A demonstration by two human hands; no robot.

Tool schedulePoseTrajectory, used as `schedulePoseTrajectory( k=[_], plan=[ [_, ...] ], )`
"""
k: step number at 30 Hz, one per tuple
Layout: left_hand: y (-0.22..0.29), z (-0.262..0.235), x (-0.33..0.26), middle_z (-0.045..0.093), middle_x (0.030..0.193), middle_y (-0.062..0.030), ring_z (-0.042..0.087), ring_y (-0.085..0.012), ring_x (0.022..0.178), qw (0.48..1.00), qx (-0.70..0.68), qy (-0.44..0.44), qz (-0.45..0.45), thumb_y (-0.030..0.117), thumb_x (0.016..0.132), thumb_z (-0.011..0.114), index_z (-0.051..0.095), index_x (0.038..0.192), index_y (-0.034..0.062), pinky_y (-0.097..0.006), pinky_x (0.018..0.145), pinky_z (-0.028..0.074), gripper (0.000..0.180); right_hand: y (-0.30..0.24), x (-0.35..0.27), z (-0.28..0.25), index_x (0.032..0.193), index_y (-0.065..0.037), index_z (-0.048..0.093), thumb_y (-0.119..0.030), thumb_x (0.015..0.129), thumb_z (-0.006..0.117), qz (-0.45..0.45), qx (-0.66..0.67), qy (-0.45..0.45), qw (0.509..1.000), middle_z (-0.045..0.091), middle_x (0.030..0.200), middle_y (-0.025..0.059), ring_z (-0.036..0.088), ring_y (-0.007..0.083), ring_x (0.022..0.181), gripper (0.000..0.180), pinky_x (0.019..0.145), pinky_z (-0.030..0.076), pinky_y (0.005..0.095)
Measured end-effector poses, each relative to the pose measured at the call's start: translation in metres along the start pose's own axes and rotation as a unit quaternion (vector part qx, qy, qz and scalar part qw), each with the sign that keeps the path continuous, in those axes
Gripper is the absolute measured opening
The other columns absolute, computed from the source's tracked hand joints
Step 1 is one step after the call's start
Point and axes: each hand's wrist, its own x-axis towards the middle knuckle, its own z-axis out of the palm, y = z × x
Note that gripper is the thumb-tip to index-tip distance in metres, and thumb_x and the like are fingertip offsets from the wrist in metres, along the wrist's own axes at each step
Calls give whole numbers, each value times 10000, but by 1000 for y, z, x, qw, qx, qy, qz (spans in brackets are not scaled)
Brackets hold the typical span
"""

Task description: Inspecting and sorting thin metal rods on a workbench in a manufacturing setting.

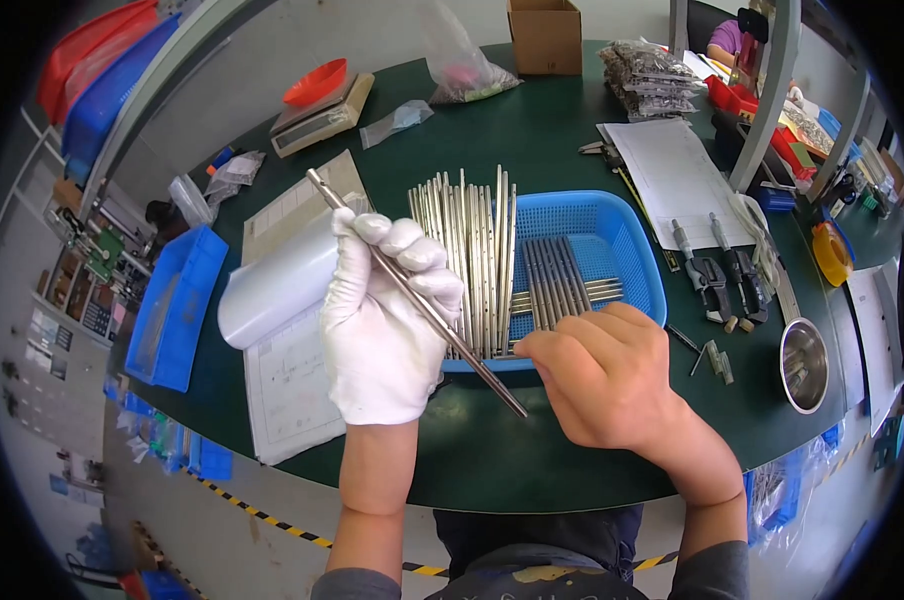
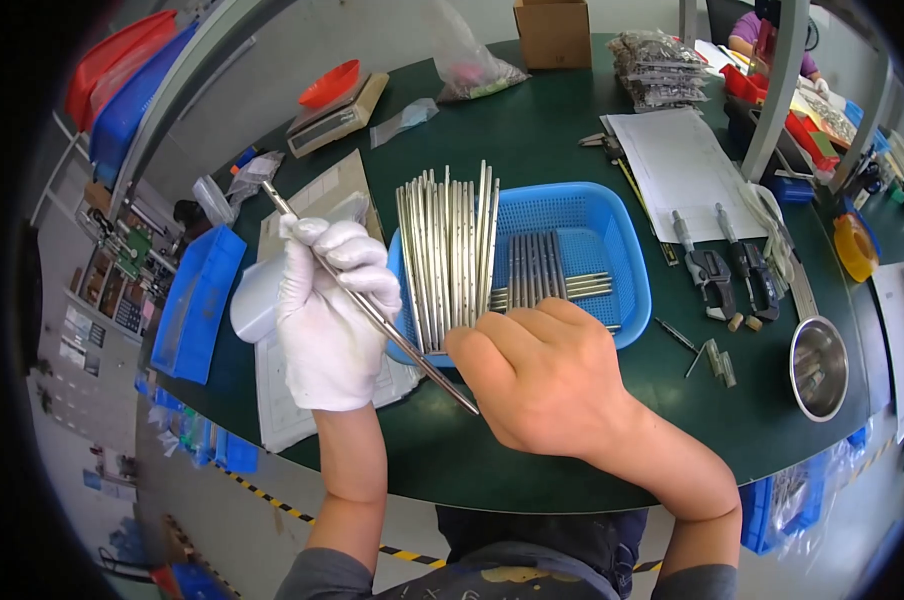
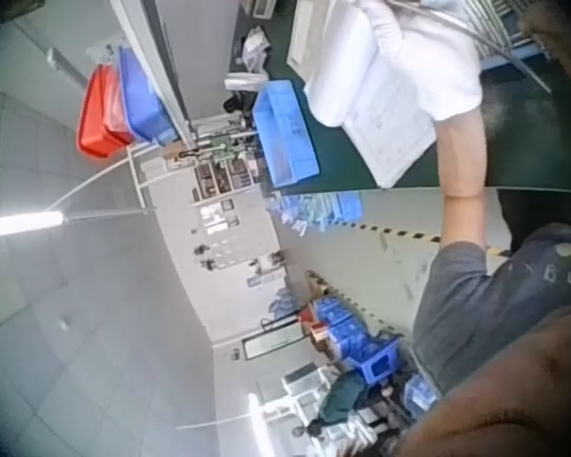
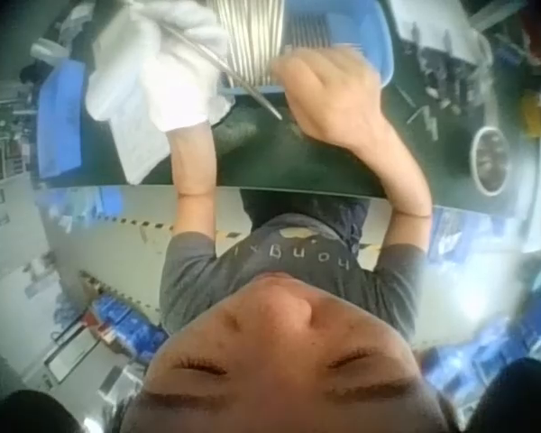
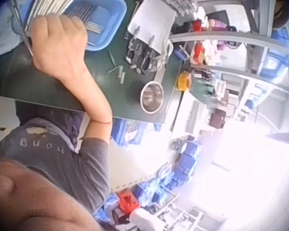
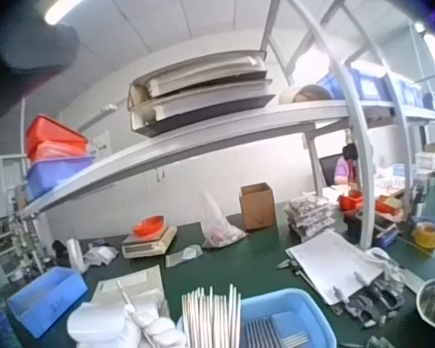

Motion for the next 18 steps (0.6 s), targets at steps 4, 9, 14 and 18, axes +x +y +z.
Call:
schedulePoseTrajectory(
  k=[4,9,14,18],
  plan=[
    [9,0,2,434,791,18,421,-102,745,999,-30,-14,21,282,941,503,597,914,98,-246,670,394,209,0,-1,3,788,-49,568,-43,584,619,-11,6,-4,1000,465,592,24,474,179,468,210,442,322,302],
    [11,-1,2,417,775,18,398,-88,709,999,-37,-14,36,282,945,500,603,919,90,-227,633,381,219,-1,-4,9,766,-58,546,-89,592,616,-23,0,5,1000,414,582,10,455,153,464,190,432,318,286],
    [4,-2,0,434,733,22,362,-66,566,999,-34,-6,-12,263,946,498,626,938,83,-188,476,323,221,-3,-3,10,819,-50,596,-11,574,641,-22,6,3,1000,483,583,11,486,170,461,253,442,338,295],
    [-2,-3,1,458,733,13,346,-62,526,1000,-11,-9,-2,248,949,493,620,953,82,-186,452,312,210,-2,-5,11,827,-51,601,-10,574,640,-21,6,-2,1000,479,581,9,484,167,460,260,442,341,296]
  ],
)
